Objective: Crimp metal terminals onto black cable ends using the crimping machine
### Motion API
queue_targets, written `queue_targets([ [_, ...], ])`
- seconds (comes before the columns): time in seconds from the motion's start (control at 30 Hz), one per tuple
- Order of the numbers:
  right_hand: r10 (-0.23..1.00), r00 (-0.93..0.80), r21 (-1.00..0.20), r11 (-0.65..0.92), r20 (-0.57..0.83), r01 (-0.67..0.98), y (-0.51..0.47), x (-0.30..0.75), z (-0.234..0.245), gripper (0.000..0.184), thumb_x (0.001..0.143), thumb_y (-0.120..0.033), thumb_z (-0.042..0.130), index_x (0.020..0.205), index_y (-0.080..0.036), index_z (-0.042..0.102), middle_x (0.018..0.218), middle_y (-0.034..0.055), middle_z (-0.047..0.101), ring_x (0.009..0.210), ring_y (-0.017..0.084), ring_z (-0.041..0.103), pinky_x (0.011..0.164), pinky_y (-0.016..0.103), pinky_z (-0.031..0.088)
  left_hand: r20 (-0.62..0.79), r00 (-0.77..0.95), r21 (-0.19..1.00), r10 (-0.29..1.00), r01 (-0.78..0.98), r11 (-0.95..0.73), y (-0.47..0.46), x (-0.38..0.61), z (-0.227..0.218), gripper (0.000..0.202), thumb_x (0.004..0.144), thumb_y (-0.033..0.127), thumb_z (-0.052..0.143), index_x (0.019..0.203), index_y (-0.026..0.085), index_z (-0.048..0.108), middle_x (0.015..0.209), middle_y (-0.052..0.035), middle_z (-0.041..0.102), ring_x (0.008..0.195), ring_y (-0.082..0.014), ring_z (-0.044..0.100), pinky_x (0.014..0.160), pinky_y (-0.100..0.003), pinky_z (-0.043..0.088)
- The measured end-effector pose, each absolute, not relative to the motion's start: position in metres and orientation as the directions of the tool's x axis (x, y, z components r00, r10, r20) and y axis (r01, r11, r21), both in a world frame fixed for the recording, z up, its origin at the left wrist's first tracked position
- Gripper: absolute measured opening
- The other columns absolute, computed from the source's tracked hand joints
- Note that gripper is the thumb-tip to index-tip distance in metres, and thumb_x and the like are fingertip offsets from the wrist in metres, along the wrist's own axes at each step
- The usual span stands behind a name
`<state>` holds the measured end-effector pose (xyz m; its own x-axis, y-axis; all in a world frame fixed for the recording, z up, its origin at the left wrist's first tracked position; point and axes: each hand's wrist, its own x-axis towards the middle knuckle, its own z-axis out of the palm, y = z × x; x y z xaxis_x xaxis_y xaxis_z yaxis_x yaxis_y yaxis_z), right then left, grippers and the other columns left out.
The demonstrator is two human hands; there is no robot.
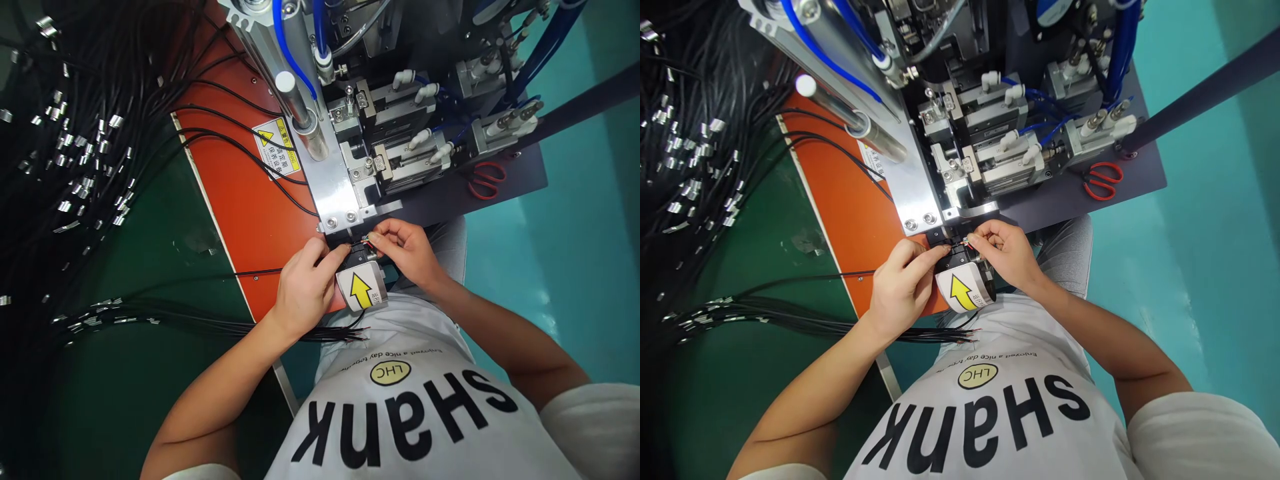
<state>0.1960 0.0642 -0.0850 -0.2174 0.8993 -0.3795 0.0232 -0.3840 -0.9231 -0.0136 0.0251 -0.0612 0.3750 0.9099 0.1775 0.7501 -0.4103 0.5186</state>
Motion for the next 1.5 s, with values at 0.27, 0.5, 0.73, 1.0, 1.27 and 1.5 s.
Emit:
queue_targets([
  [0.27, 0.923, -0.195, -0.943, -0.333, -0.332, 0.031, 0.063, 0.195, -0.085, 0.018, 0.084, -0.033, 0.071, 0.079, -0.018, 0.063, 0.068, -0.0020, 0.061, 0.061, 0.011, 0.055, 0.058, 0.026, 0.042, 0.196, 0.376, 0.508, 0.906, 0.751, -0.421, 0.025, -0.013, -0.061, 0.032, 0.094, 0.010, 0.045, 0.119, 0.019, 0.064, 0.084, -0.0048, 0.050, 0.077, -0.0150, 0.055, 0.064, -0.026, 0.047],
  [0.5, 0.936, -0.195, -0.955, -0.280, -0.293, 0.095, 0.062, 0.194, -0.083, 0.014, 0.086, -0.029, 0.067, 0.081, -0.018, 0.062, 0.069, -0.0018, 0.060, 0.061, 0.011, 0.056, 0.059, 0.026, 0.042, 0.215, 0.398, 0.481, 0.892, 0.751, -0.451, 0.026, -0.013, -0.059, 0.034, 0.094, 0.009, 0.043, 0.119, 0.018, 0.065, 0.082, -0.0053, 0.051, 0.074, -0.0147, 0.055, 0.061, -0.025, 0.046],
  [0.73, 0.969, -0.167, -0.901, -0.095, -0.180, 0.424, 0.063, 0.193, -0.072, 0.007, 0.088, -0.022, 0.060, 0.081, -0.019, 0.059, 0.071, 0.0000, 0.061, 0.063, 0.013, 0.056, 0.059, 0.028, 0.041, 0.221, 0.452, 0.404, 0.864, 0.764, -0.503, 0.028, -0.012, -0.057, 0.034, 0.096, 0.011, 0.041, 0.119, 0.015, 0.065, 0.083, -0.0073, 0.055, 0.086, -0.0186, 0.060, 0.064, -0.026, 0.046],
  [1.0, 0.983, -0.156, -0.751, 0.028, -0.101, 0.659, 0.060, 0.188, -0.058, 0.005, 0.087, -0.017, 0.056, 0.084, -0.019, 0.060, 0.083, 0.0040, 0.065, 0.071, 0.016, 0.059, 0.069, 0.031, 0.046, 0.206, 0.452, 0.383, 0.868, 0.779, -0.497, 0.025, -0.013, -0.063, 0.035, 0.096, 0.012, 0.041, 0.123, 0.018, 0.063, 0.095, -0.0093, 0.064, 0.083, -0.0177, 0.060, 0.069, -0.029, 0.047],
  [1.27, 0.876, -0.200, -0.895, -0.406, -0.439, 0.186, 0.063, 0.194, -0.076, 0.017, 0.088, -0.035, 0.063, 0.084, -0.019, 0.060, 0.064, -0.0010, 0.060, 0.060, 0.015, 0.061, 0.061, 0.028, 0.049, 0.208, 0.442, 0.393, 0.873, 0.779, -0.488, 0.024, -0.013, -0.064, 0.035, 0.097, 0.013, 0.040, 0.123, 0.018, 0.063, 0.098, -0.0103, 0.066, 0.082, -0.0178, 0.059, 0.069, -0.029, 0.047],
  [1.5, 0.961, -0.112, -0.942, -0.220, -0.255, 0.255, 0.065, 0.194, -0.072, 0.016, 0.084, -0.034, 0.069, 0.084, -0.018, 0.068, 0.069, -0.0013, 0.064, 0.058, 0.011, 0.058, 0.058, 0.026, 0.044, 0.221, 0.445, 0.421, 0.868, 0.759, -0.497, 0.025, -0.014, -0.063, 0.035, 0.097, 0.014, 0.041, 0.122, 0.018, 0.064, 0.097, -0.0103, 0.066, 0.083, -0.0181, 0.059, 0.069, -0.029, 0.046],
])
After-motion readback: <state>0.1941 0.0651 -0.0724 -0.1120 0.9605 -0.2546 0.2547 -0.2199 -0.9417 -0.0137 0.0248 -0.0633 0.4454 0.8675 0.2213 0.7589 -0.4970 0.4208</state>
